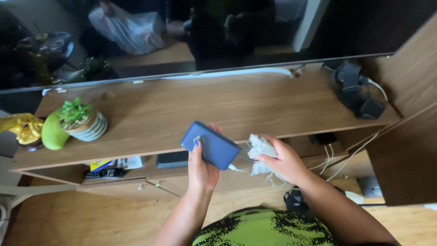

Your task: Wiping and cleaning various household objects including a small plant, electronic devices, and shoes with a cloth.

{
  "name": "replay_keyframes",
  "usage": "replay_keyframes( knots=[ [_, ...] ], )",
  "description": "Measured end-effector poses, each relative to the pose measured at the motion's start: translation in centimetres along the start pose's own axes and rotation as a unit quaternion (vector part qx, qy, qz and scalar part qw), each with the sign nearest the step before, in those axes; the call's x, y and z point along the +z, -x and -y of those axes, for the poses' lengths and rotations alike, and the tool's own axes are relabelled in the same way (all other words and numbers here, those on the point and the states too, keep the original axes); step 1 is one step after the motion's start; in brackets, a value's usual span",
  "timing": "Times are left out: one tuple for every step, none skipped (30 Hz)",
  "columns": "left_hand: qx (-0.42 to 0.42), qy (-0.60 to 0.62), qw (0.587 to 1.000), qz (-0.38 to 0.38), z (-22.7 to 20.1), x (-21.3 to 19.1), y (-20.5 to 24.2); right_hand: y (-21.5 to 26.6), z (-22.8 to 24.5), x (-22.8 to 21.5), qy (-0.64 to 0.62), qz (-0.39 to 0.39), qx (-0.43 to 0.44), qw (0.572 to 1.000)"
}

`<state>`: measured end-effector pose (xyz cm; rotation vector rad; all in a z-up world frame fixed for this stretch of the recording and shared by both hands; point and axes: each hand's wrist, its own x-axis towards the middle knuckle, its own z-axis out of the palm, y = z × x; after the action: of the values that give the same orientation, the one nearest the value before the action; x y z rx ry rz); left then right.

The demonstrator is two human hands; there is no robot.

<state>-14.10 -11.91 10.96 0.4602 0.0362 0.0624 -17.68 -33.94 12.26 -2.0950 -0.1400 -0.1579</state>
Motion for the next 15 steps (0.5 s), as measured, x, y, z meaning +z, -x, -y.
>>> replay_keyframes(
  knots=[
    [-0.001, 0.002, 1.000, 0.001, 0.6, 0.4, -0.4, -0.3, -0.1, -1.0, 0.002, -0.001, 0.000, 1.000],
    [-0.007, 0.006, 1.000, -0.007, 1.3, 0.8, -0.7, -0.6, -0.3, -2.0, 0.013, -0.006, -0.001, 1.000],
    [-0.016, 0.010, 1.000, -0.021, 2.0, 0.9, -0.7, -0.5, -0.5, -2.9, 0.023, -0.008, 0.004, 1.000],
    [-0.019, 0.010, 0.999, -0.025, 2.4, 1.2, -0.7, -0.4, -1.6, -4.2, 0.024, -0.006, 0.008, 1.000],
    [-0.013, -0.004, 1.000, -0.025, 2.5, 1.7, -1.1, -0.7, -2.7, -5.3, -0.068, -0.007, 0.019, 0.997],
    [-0.006, -0.019, 1.000, -0.023, 2.7, 2.2, -1.4, -0.9, -3.6, -6.5, -0.160, -0.009, 0.030, 0.987],
    [-0.007, -0.019, 0.999, -0.027, 3.7, 2.1, -1.4, -1.2, -3.5, -6.2, -0.160, -0.006, 0.033, 0.987],
    [-0.016, -0.030, 0.999, -0.029, 4.7, 1.9, -1.3, -1.5, -3.2, -5.9, -0.245, -0.013, -0.053, 0.968],
    [-0.023, -0.037, 0.999, -0.023, 5.7, 2.2, -1.7, -2.3, -2.7, -5.8, -0.323, -0.021, -0.145, 0.935],
    [-0.021, -0.034, 0.999, -0.020, 7.7, 0.6, -1.7, -2.1, 0.4, -4.7, -0.319, -0.020, -0.148, 0.936],
    [-0.074, -0.068, 0.993, -0.056, 9.7, -0.7, -2.0, -2.0, 3.5, -3.6, -0.443, 0.113, -0.105, 0.883],
    [-0.127, -0.102, 0.982, -0.092, 11.7, -2.1, -2.4, -1.8, 6.5, -2.4, -0.548, 0.243, -0.056, 0.798],
    [-0.128, -0.103, 0.982, -0.090, 11.9, -1.2, -1.8, -2.1, 4.7, -2.7, -0.548, 0.242, -0.058, 0.799],
    [-0.142, -0.074, 0.982, -0.101, 12.1, -0.5, -1.3, -2.4, 2.8, -2.9, -0.195, 0.133, -0.276, 0.932],
    [-0.155, -0.045, 0.980, -0.113, 12.2, 0.3, -0.8, -2.7, 0.8, -3.1, 0.197, -0.005, -0.436, 0.878]
  ],
)
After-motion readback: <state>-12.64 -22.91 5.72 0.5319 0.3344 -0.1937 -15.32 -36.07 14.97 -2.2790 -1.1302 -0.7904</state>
